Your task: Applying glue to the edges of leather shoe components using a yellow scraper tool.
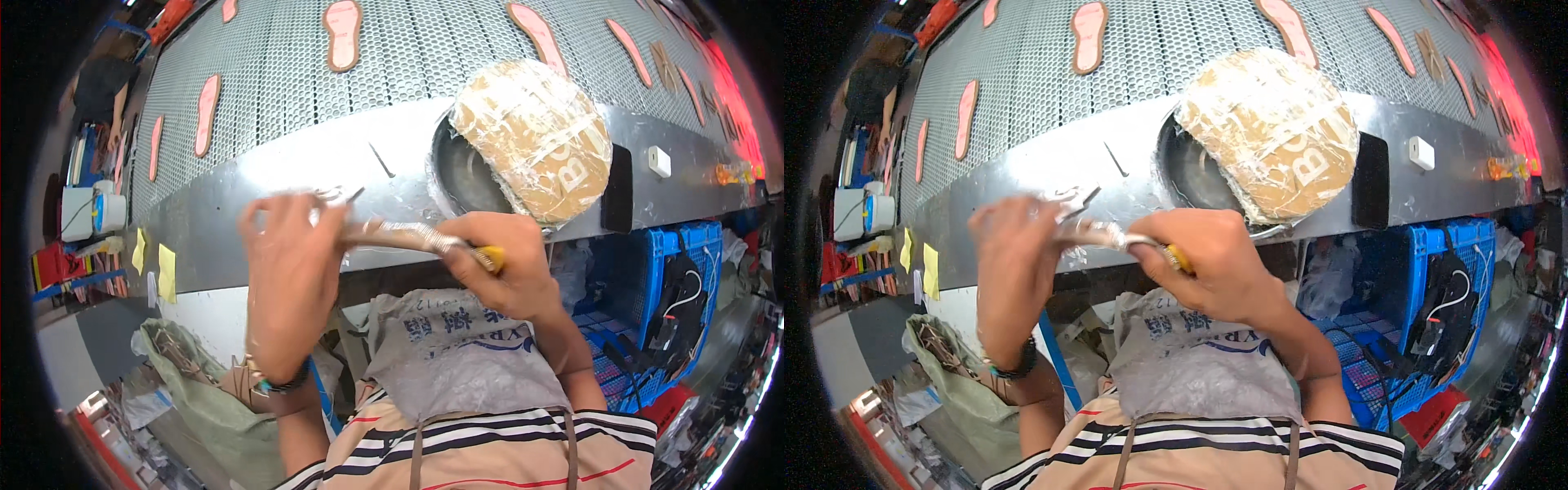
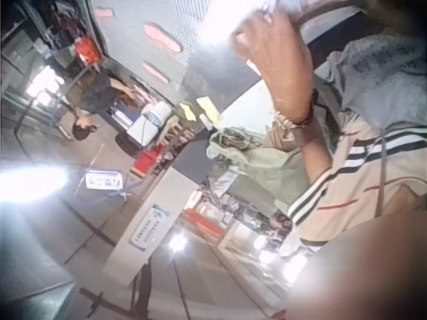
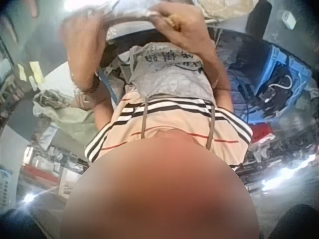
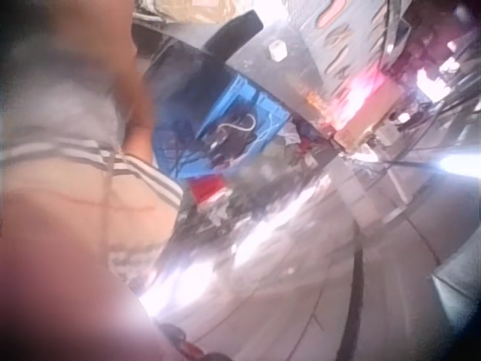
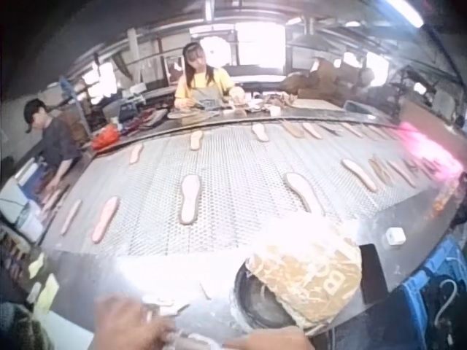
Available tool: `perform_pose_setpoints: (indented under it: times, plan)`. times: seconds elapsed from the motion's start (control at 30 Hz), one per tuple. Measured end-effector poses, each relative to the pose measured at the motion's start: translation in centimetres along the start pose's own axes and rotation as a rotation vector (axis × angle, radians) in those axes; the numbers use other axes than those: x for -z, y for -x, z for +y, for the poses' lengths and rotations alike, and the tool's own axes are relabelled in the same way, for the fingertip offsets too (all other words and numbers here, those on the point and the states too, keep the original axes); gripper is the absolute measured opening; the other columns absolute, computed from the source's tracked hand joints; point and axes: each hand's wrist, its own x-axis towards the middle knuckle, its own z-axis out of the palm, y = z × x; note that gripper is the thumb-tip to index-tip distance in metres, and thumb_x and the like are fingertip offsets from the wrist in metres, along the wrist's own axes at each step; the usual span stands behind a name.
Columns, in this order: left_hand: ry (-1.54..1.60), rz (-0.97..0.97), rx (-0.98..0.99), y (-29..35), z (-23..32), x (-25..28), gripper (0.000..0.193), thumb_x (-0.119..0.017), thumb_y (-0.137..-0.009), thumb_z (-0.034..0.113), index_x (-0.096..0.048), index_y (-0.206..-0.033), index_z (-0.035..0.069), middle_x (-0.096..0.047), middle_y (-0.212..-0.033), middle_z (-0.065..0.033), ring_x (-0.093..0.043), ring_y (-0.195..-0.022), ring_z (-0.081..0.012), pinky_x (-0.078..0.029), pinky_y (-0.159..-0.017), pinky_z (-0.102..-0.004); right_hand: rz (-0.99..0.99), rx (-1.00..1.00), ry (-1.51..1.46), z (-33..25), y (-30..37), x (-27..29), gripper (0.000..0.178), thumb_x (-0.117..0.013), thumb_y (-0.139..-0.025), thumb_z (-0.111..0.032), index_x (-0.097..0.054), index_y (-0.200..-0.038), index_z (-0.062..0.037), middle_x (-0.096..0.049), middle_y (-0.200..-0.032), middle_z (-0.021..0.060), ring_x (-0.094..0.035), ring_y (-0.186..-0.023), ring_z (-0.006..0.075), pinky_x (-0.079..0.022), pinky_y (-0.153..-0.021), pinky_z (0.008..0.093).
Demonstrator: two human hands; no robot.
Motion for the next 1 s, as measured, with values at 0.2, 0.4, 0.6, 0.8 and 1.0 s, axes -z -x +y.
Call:
perform_pose_setpoints:
  times: [0.2, 0.4, 0.6, 0.8, 1.0]
  plan:
    - [0.863, 0.416, 0.323, 5.9, 3.7, -6.2, 0.04, -0.063, -0.088, 0.034, -0.059, -0.107, -0.001, -0.059, -0.081, -0.0101, -0.052, -0.074, -0.0176, -0.039, -0.069, -0.0303, 0.553, -0.461, -0.586, -2.4, 0.7, -1.5, 0.021, -0.062, -0.098, -0.019, -0.064, -0.096, 0.0016, -0.059, -0.068, -0.001, -0.051, -0.06, 0.0025, -0.042, -0.054, 0.0208]
    - [1.884, 0.561, 0.296, -0.3, 4.5, -7.5, 0.066, -0.067, -0.091, 0.037, -0.042, -0.136, -0.004, -0.053, -0.13, -0.0151, -0.05, -0.118, -0.0203, -0.038, -0.102, -0.0341, 0.25, -0.501, -0.548, -3.1, 1.0, -1.5, 0.018, -0.06, -0.097, -0.013, -0.062, -0.109, 0.0007, -0.061, -0.083, 0.0023, -0.054, -0.071, 0.006, -0.042, -0.06, 0.0213]
    - [1.552, 0.47, 0.842, 2.1, 2.6, -8.3, 0.034, -0.064, -0.093, 0.014, -0.057, -0.122, -0.002, -0.059, -0.122, -0.0105, -0.054, -0.107, -0.0157, -0.043, -0.095, -0.0285, 0.272, -0.399, 0.024, 0.0, 2.5, 2.7, 0.024, -0.06, -0.087, 0.003, -0.062, -0.11, 0.0014, -0.065, -0.095, 0.0105, -0.062, -0.088, 0.0233, -0.047, -0.078, 0.0317]
    - [1.456, 0.444, 0.818, 3.1, 2.8, -9.9, 0.032, -0.065, -0.093, 0.012, -0.058, -0.122, -0.001, -0.059, -0.123, -0.0102, -0.055, -0.109, -0.016, -0.043, -0.095, -0.0288, 0.151, -0.356, 0.267, 0.7, 2.0, 1.5, 0.015, -0.067, -0.085, 0.001, -0.067, -0.1, 0.0008, -0.067, -0.094, 0.0148, -0.064, -0.087, 0.031, -0.05, -0.077, 0.0361]
    - [1.492, 0.445, 0.857, 3.0, 3.1, -10.3, 0.03, -0.064, -0.095, 0.013, -0.058, -0.122, -0.001, -0.061, -0.118, -0.0081, -0.057, -0.106, -0.0147, -0.047, -0.092, -0.0287, 0.283, -0.439, 0.12, 1.3, 2.6, 1.5, 0.015, -0.065, -0.086, 0.002, -0.068, -0.101, -0.0001, -0.066, -0.092, 0.0142, -0.064, -0.082, 0.0273, -0.049, -0.074, 0.0336]
